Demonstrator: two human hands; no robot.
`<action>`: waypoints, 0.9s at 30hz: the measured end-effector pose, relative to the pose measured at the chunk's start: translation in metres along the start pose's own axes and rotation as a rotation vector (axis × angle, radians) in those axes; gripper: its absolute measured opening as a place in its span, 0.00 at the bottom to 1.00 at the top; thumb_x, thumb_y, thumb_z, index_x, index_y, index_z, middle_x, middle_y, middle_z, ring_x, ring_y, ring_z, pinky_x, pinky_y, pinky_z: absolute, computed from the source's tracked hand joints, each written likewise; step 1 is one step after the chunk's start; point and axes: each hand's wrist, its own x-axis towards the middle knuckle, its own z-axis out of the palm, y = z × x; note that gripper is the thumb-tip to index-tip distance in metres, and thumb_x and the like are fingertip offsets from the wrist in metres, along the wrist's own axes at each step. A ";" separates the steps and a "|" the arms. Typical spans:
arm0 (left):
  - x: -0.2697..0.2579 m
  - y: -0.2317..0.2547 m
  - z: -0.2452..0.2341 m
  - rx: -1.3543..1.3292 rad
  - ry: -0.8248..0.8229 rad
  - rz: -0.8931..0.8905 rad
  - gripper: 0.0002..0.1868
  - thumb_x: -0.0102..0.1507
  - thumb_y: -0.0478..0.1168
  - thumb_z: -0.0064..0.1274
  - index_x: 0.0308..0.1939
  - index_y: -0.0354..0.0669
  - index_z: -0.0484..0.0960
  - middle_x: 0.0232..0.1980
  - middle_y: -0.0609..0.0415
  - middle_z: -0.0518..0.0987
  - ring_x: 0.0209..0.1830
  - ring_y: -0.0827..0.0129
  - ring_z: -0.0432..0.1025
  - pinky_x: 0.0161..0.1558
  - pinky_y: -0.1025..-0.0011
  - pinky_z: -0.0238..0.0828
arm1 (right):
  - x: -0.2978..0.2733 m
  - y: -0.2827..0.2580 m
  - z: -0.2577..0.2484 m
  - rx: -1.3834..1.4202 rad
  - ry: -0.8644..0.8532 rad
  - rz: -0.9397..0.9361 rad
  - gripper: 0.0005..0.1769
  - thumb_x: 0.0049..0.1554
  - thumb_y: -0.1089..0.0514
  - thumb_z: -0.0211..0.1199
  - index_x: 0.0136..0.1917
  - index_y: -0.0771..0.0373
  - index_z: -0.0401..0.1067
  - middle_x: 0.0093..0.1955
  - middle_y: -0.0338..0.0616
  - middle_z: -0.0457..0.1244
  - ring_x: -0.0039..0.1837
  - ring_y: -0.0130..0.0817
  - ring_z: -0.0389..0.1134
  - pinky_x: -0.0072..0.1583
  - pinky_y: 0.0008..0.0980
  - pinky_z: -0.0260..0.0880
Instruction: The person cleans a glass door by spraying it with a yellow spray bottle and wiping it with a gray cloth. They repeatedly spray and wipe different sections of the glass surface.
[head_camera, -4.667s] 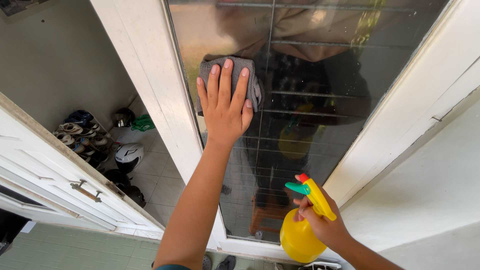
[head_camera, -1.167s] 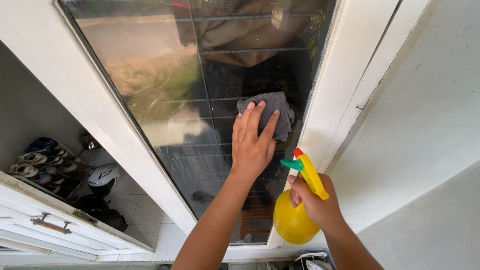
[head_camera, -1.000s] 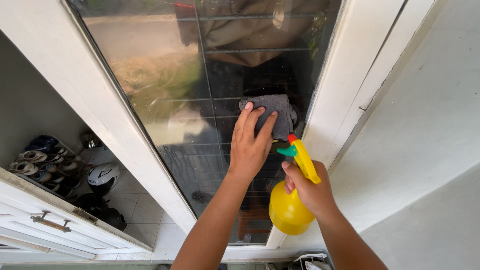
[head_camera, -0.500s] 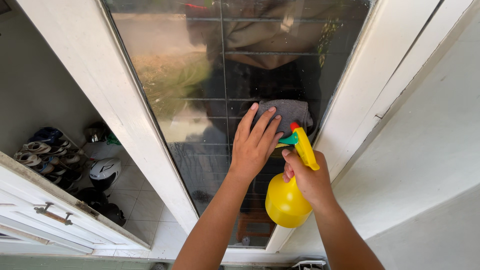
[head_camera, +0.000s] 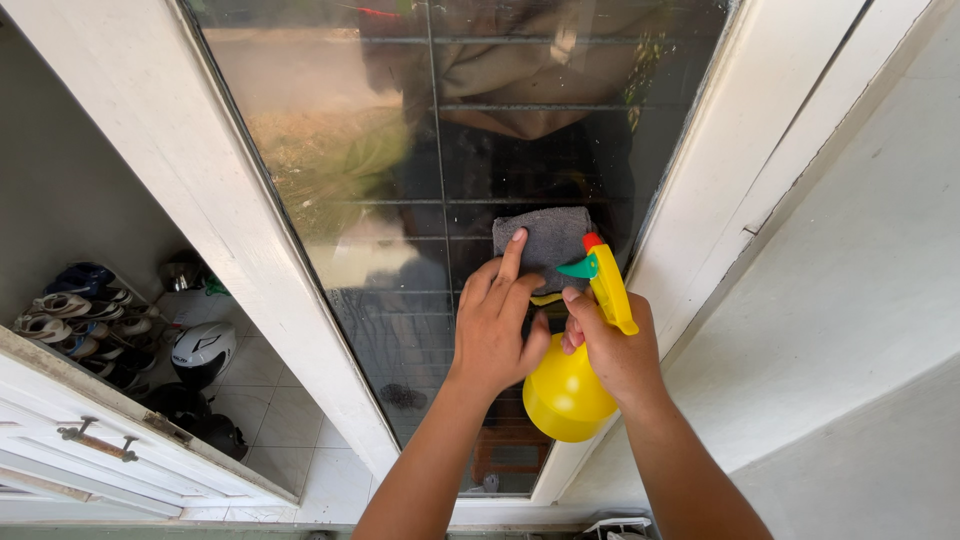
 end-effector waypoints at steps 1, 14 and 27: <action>0.000 0.005 -0.007 -0.047 -0.044 -0.018 0.25 0.49 0.36 0.60 0.51 0.38 0.78 0.79 0.35 0.62 0.65 0.46 0.70 0.65 0.54 0.68 | -0.001 0.001 0.001 0.010 0.003 0.004 0.15 0.59 0.60 0.62 0.32 0.64 0.65 0.26 0.40 0.59 0.28 0.28 0.61 0.35 0.32 0.66; 0.005 0.034 -0.015 -0.092 -0.400 -0.228 0.48 0.43 0.55 0.74 0.60 0.33 0.74 0.82 0.25 0.43 0.81 0.39 0.48 0.75 0.31 0.31 | -0.010 0.000 0.015 -0.311 -0.024 -0.172 0.13 0.61 0.54 0.59 0.39 0.63 0.69 0.34 0.40 0.64 0.38 0.28 0.65 0.44 0.29 0.66; -0.016 0.027 0.029 -0.024 -0.165 -0.158 0.33 0.55 0.43 0.67 0.62 0.30 0.81 0.82 0.27 0.48 0.80 0.39 0.56 0.77 0.34 0.24 | -0.007 -0.021 0.010 -0.684 -0.127 -0.406 0.16 0.61 0.50 0.63 0.42 0.66 0.71 0.42 0.45 0.60 0.43 0.37 0.65 0.47 0.36 0.65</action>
